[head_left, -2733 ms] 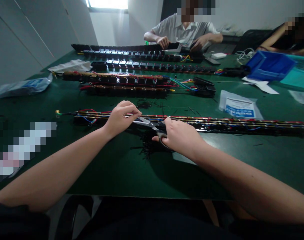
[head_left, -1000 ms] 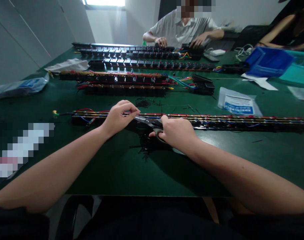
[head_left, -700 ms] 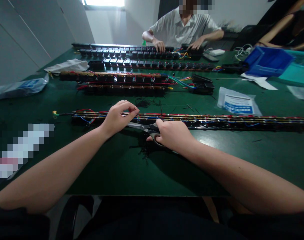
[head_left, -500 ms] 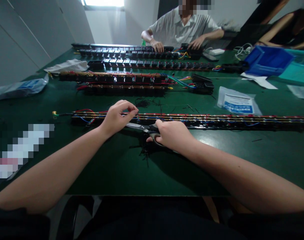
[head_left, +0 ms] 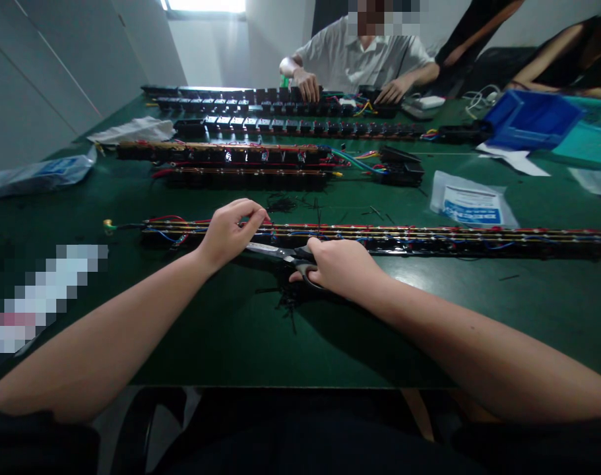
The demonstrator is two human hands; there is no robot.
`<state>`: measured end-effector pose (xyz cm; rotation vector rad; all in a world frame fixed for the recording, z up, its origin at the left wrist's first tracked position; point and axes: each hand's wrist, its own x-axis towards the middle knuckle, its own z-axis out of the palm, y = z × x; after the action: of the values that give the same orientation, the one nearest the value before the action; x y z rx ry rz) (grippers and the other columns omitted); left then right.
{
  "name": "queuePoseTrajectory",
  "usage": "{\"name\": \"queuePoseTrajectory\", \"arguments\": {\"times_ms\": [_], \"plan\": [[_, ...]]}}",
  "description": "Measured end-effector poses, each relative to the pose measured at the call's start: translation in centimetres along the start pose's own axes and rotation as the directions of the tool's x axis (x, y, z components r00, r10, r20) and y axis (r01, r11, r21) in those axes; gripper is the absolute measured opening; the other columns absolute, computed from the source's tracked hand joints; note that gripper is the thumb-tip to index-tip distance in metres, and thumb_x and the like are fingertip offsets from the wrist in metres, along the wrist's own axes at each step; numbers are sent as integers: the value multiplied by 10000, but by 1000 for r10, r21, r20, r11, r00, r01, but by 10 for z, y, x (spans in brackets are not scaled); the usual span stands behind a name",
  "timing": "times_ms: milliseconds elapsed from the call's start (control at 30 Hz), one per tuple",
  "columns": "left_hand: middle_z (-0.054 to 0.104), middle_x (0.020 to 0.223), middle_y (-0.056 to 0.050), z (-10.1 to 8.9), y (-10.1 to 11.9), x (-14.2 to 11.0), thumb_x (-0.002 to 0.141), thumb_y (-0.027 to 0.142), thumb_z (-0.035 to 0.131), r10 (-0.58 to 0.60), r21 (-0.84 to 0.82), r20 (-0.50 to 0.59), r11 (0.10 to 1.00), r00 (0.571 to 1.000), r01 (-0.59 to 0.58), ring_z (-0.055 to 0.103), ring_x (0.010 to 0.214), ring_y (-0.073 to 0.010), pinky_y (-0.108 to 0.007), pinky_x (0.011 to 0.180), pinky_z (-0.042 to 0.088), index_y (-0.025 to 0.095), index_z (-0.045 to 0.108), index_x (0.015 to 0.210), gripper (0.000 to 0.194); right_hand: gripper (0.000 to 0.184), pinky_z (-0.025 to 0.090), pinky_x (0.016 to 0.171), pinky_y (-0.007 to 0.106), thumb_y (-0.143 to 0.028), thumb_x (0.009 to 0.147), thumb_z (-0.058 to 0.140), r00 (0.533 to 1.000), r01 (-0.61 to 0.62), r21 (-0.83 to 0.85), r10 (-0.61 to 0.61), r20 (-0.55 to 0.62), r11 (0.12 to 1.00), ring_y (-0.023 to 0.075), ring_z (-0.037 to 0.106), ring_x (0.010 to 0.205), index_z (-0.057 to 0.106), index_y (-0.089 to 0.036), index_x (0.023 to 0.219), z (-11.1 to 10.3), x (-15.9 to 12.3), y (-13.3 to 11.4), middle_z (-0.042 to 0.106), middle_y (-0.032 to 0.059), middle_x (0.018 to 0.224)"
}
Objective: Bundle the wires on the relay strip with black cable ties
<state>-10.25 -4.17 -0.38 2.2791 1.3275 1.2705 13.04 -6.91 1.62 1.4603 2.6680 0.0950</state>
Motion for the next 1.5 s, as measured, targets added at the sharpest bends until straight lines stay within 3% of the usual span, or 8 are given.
{"name": "queuePoseTrajectory", "arguments": {"times_ms": [200,367,667,867,1267,1367,1500], "plan": [[659,672,8,1,-1,-2,956,341,505,-88,-49,5,995,996,88,611,626,-99,-227,631,456,168,691,837,281,390,330,529,301,-508,875,548,1000,-3,10,3,-2,1000,288,709,753,606,-156,1035,1,0,1,737,103,834],[637,617,14,0,-2,-1,950,332,514,-90,-27,-13,996,996,90,577,576,-85,-209,601,442,168,686,816,274,485,327,522,305,-611,869,520,1000,-4,28,4,-10,1000,295,712,763,612,-163,1030,1,1,2,742,106,856],[583,545,26,-1,2,-1,951,311,506,-113,-35,-10,993,994,112,524,510,-73,-205,542,407,169,678,799,270,423,326,533,299,-561,874,516,1000,-3,50,4,-15,999,280,703,771,632,-174,996,1,2,7,743,108,854],[573,530,40,-1,0,-1,953,304,511,-108,-76,-12,991,994,107,523,493,-68,-207,554,419,175,675,802,257,481,290,510,297,-646,855,512,1000,3,73,-2,-10,997,275,697,753,636,-188,930,-1,2,13,737,91,837],[502,465,54,-1,-4,0,963,362,495,-185,-167,-78,971,980,170,453,431,-75,-223,517,398,197,670,788,297,603,376,561,313,-747,826,481,997,-68,38,67,25,997,293,689,785,647,-181,955,-17,-3,14,736,123,874],[505,477,51,-2,-4,0,968,379,478,-147,-101,-73,985,986,139,457,446,-83,-231,527,397,202,667,788,315,606,359,548,307,-747,822,474,992,-123,21,122,34,992,286,684,779,653,-185,964,-27,-5,19,736,123,876],[644,656,4,-2,2,1,941,345,499,19,120,18,993,1000,-21,549,594,-113,-261,641,429,190,694,866,261,587,326,522,295,-740,814,470,978,-188,3,186,98,982,270,669,752,662,-203,952,-44,-6,34,732,116,880]]}}
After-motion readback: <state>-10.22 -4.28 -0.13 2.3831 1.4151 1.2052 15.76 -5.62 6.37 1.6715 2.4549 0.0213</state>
